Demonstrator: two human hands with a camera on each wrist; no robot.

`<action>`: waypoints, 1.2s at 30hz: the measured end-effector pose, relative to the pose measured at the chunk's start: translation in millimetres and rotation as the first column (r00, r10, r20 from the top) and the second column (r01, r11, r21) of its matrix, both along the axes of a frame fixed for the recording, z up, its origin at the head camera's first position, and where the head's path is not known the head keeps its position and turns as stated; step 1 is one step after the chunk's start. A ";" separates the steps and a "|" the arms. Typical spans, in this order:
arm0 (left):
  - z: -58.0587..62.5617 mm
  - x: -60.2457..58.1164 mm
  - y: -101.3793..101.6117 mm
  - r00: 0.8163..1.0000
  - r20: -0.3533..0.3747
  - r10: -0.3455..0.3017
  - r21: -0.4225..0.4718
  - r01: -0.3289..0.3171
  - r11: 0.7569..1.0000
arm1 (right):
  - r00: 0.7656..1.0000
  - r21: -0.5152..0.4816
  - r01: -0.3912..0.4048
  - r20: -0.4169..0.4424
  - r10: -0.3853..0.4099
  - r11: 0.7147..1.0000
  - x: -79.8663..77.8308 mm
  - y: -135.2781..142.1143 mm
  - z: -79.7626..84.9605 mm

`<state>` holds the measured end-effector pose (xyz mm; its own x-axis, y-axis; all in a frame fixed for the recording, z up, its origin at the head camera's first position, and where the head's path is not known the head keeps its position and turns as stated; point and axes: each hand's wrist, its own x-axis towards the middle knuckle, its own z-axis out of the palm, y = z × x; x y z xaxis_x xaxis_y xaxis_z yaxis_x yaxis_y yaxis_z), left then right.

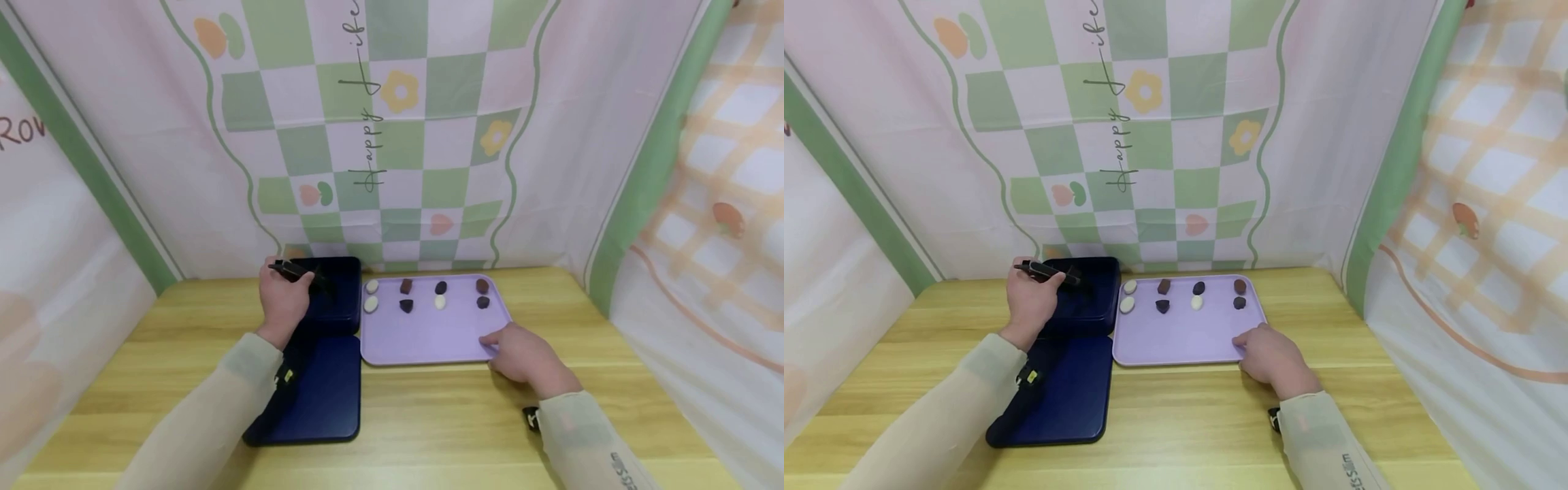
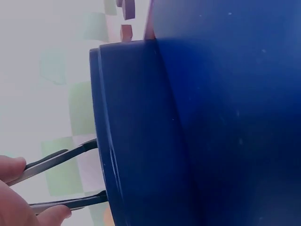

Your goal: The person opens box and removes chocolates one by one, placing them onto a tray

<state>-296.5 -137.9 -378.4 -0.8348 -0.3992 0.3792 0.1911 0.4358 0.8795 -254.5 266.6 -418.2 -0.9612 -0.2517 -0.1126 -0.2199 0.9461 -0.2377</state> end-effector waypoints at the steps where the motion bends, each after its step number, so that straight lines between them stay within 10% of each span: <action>1: -1.1 -0.2 -0.3 1.000 -0.003 -0.011 0.021 0.011 1.000 | 1.000 0.001 0.000 0.002 0.000 1.000 -0.1 -0.2 -0.3; 12: 2.8 1.3 -22.0 0.998 0.059 0.033 0.253 -0.047 0.966 | 1.000 -0.002 -0.002 0.007 0.002 1.000 0.2 -1.3 5.2; 15: 8.3 -1.2 -32.7 0.992 0.110 0.059 0.410 -0.099 0.907 | 1.000 -0.001 0.002 0.010 -0.002 1.000 -0.8 -1.0 5.0; 22: 21.8 0.2 -50.1 0.996 0.083 0.018 0.729 -0.074 0.681 | 1.000 0.007 0.008 0.023 -0.008 1.000 0.0 -2.2 5.1; 25: 28.6 5.8 -50.5 0.998 0.062 -0.006 0.760 -0.043 0.649 | 1.000 0.009 0.004 0.018 -0.004 1.000 0.7 -2.5 5.3; 30: 41.3 20.6 -33.5 0.999 0.001 -0.040 0.702 0.027 0.712 | 1.000 0.008 0.005 0.020 -0.005 1.000 1.4 -3.0 4.8; 36: 45.5 42.3 -0.2 0.987 -0.145 -0.065 0.459 0.126 0.880 | 1.000 0.005 -0.006 0.018 0.006 1.000 1.2 -3.2 6.0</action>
<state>-254.3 -138.1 -332.9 -0.8373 -0.4751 0.2706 0.3296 -0.0436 0.9431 -253.2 263.4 -412.1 -0.9576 -0.2564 -0.1313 -0.2209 0.9462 -0.2366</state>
